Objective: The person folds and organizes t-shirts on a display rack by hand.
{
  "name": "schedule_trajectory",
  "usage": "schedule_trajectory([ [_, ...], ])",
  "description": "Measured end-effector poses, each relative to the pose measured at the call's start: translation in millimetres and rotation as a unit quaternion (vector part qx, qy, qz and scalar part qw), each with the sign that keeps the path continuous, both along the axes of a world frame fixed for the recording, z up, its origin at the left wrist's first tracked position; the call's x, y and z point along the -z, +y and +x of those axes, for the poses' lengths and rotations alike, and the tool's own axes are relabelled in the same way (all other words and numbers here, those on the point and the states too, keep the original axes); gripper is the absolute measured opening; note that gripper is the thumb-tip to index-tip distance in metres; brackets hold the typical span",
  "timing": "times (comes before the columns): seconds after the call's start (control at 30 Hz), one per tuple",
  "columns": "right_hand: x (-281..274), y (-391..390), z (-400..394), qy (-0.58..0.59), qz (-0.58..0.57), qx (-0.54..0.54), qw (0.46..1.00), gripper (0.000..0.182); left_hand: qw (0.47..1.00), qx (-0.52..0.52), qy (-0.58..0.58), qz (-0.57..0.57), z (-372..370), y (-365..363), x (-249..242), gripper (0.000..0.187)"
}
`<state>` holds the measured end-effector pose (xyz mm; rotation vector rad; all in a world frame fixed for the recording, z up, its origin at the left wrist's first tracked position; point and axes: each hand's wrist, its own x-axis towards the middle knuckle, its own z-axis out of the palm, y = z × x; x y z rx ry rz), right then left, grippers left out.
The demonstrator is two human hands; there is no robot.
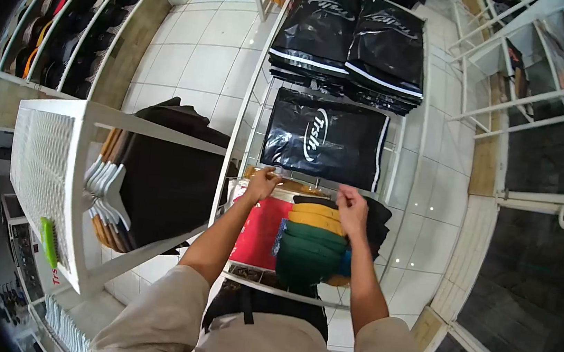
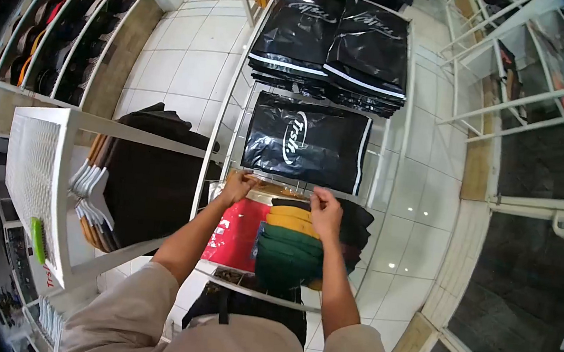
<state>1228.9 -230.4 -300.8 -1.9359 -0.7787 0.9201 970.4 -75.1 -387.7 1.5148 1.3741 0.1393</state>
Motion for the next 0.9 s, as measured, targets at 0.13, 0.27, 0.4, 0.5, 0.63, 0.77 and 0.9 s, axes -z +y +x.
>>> schedule_trajectory([
  [0.13, 36, 34, 45, -0.008, 0.000, -0.015, 1.000, 0.024, 0.989, -0.040, 0.129, 0.060, 15, 38, 35, 0.086],
  [0.27, 48, 36, 53, 0.048, -0.013, 0.012, 0.999, 0.023, 0.977, -0.113, 0.151, 0.102, 27, 47, 54, 0.092],
  [0.4, 57, 15, 38, 0.074, -0.036, 0.011, 0.997, 0.024, 0.958, -0.185, 0.175, 0.130, 37, 47, 31, 0.072],
  [0.5, 51, 3, 17, 0.098, -0.060, 0.002, 0.993, 0.023, 0.950, -0.187, 0.219, 0.123, 50, 52, 5, 0.061],
  [0.63, 23, 7, 1, 0.077, -0.082, -0.009, 0.994, 0.023, 0.944, -0.133, 0.243, 0.179, 54, 56, 2, 0.055],
  [0.77, 47, 11, 4, 0.103, -0.072, 0.011, 0.992, 0.023, 0.961, -0.167, 0.192, 0.108, 58, 67, 19, 0.064],
  [0.9, 51, 26, 19, 0.136, -0.068, 0.009, 0.988, 0.026, 0.943, -0.297, -0.017, -0.150, 66, 81, 22, 0.044],
])
